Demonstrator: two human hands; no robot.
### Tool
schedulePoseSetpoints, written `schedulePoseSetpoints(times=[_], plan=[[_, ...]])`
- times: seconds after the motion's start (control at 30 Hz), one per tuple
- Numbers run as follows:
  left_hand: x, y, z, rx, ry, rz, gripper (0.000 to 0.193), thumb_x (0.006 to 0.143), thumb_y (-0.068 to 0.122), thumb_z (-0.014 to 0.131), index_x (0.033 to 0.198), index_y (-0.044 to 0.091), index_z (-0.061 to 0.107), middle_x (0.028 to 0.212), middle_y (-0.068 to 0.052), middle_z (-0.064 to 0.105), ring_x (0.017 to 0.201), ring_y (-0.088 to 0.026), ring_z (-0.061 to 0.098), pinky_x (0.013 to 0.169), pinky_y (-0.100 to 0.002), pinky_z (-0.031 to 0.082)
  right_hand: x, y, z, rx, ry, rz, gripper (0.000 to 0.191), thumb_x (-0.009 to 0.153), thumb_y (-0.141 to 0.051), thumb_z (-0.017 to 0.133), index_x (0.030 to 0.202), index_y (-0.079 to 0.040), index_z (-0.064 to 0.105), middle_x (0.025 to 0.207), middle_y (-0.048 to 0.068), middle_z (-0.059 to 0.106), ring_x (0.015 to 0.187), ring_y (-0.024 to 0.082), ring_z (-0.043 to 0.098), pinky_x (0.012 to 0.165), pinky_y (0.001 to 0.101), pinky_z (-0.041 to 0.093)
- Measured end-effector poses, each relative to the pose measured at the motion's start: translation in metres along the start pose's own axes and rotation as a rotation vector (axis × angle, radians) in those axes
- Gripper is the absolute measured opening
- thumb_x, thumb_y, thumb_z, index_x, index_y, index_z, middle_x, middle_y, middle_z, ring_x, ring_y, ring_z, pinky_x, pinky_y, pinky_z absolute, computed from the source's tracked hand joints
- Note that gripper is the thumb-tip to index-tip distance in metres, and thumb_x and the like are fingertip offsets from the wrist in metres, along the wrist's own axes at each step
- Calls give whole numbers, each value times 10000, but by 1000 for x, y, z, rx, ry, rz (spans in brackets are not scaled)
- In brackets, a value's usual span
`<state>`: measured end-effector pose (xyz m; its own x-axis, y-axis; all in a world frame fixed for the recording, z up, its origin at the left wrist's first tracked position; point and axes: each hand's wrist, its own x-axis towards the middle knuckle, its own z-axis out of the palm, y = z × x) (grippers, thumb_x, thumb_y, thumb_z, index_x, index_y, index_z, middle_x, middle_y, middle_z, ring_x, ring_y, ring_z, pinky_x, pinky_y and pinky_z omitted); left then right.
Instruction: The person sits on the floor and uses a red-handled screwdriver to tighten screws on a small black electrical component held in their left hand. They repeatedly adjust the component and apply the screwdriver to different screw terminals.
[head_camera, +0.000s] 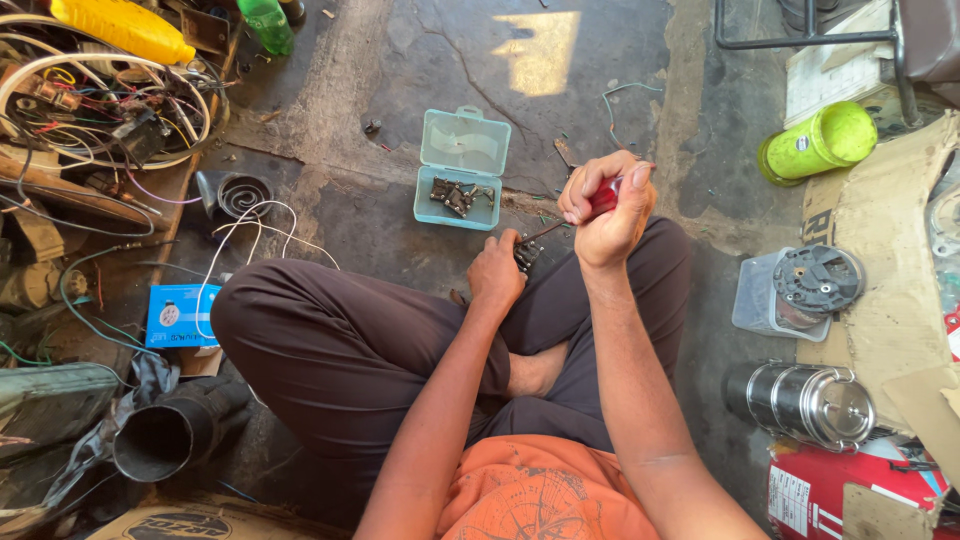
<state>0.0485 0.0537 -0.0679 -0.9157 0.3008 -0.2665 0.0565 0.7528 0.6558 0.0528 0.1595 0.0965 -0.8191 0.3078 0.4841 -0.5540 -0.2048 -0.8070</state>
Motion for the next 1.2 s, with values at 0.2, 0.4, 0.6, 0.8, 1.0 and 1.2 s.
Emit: schedulePoseSetpoints(times=[0.2,0.4,0.6,0.8,1.0,1.2], plan=[[2,-4,5,-9,8,7,629,709,164,891,1232,204,543,1188,-114,619,1065,-367,674,858,-494,557,-4,-5,17,-82,37,-109,482,1125,-479,393,938,-38,445,680,84,440,566,167,415,523,301,368],[4,-8,10,-31,35,-2,625,682,165,905,1206,166,564,1191,-88,636,1098,-349,663,873,-485,551,-5,-16,36,-636,203,-228,262,1168,-258,497,1138,-1,535,893,83,591,756,181,594,714,323,502],[6,-6,8,-24,14,-13,589,686,167,907,1174,163,578,1186,-86,638,1103,-353,661,886,-481,553,5,-28,30,-1207,227,-361,245,1065,-96,642,874,-15,511,740,85,510,640,198,511,633,329,412],[5,-8,10,-40,29,-5,578,679,160,909,1160,163,588,1169,-84,645,1098,-353,659,886,-489,545,-1,-15,20,-537,140,-183,219,1037,-126,501,848,-22,463,720,90,545,587,195,538,583,368,446],[6,-7,10,-28,27,4,576,671,156,912,1152,164,596,1151,-81,650,1098,-348,657,897,-477,545,24,-18,-20,199,-437,289,329,993,-231,539,751,-31,439,608,103,444,487,157,382,472,299,323],[3,-3,4,-51,36,-14,587,661,150,912,1164,188,611,1157,-73,647,1100,-341,657,890,-478,543,9,-16,16,-149,-167,46,362,1125,-390,490,1049,-38,455,924,155,509,752,209,503,699,345,462]])
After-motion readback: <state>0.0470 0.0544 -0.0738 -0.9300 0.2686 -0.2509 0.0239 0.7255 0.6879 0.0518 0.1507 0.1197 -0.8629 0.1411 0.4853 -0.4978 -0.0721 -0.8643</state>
